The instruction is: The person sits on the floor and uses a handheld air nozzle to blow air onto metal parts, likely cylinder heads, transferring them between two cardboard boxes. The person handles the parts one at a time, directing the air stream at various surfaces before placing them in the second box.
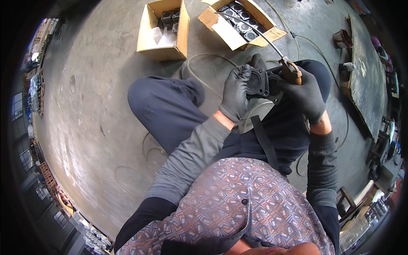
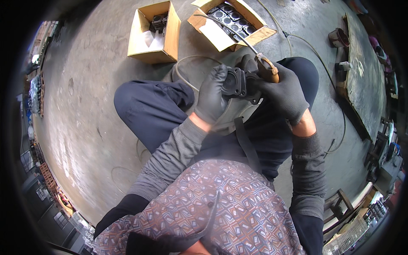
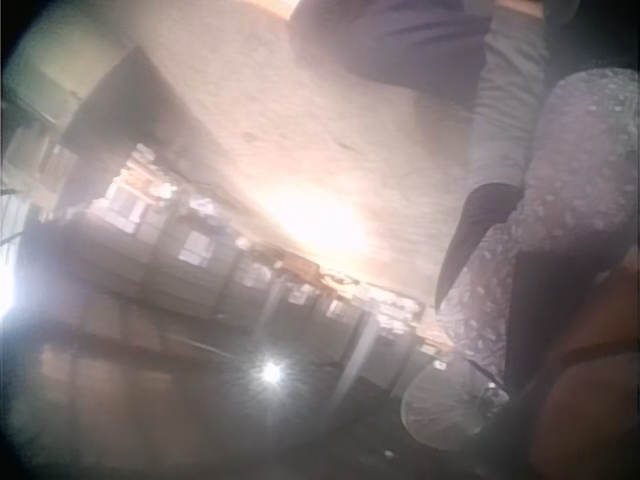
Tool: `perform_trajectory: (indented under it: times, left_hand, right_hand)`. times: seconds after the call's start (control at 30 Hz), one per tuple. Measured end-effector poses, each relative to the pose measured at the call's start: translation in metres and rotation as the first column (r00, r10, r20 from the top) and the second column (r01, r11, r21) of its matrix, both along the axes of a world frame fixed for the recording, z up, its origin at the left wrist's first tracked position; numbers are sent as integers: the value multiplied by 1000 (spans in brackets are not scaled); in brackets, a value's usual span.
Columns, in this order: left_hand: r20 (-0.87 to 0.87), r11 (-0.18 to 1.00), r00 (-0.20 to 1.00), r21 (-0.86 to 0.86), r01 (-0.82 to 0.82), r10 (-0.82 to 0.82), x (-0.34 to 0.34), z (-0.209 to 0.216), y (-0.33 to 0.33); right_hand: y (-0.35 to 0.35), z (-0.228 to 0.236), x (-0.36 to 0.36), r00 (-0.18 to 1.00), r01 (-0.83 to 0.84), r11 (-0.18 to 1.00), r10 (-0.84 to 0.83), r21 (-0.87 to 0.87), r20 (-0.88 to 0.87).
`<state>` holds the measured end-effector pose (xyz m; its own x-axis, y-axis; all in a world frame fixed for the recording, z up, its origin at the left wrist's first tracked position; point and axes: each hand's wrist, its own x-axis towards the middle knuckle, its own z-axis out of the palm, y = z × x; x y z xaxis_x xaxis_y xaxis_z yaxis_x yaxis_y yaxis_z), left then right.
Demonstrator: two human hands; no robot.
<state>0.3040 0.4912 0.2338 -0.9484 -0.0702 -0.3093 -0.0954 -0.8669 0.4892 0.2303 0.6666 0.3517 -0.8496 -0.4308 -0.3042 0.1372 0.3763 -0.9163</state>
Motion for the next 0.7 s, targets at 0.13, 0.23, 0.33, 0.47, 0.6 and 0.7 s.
perform_trajectory:
  times: [0.13,0.23,0.33,0.47,0.6,0.7]
  left_hand:
    - [-39,999,998,-29,-42,41,2,3,-4]
    - [-93,984,996,-180,-9,-8,1,0,-13]
    - [-26,990,1000,-140,8,-12,2,-5,-19]
    - [-75,984,997,-176,-4,-9,3,-10,-16]
    - [-102,988,995,-157,-4,-13,3,-4,-1]
    - [54,992,996,98,-80,75,3,4,15]
  right_hand:
    - [3,-5,0,999,42,998,-42,38,21]
    - [5,-4,2,996,83,994,-80,68,-48]
    - [7,0,2,990,121,991,-116,55,-78]
    - [6,4,0,984,174,983,-172,53,-42]
    - [0,-2,2,978,184,983,-182,-16,99]
    - [-10,-12,7,959,222,966,-191,-132,210]
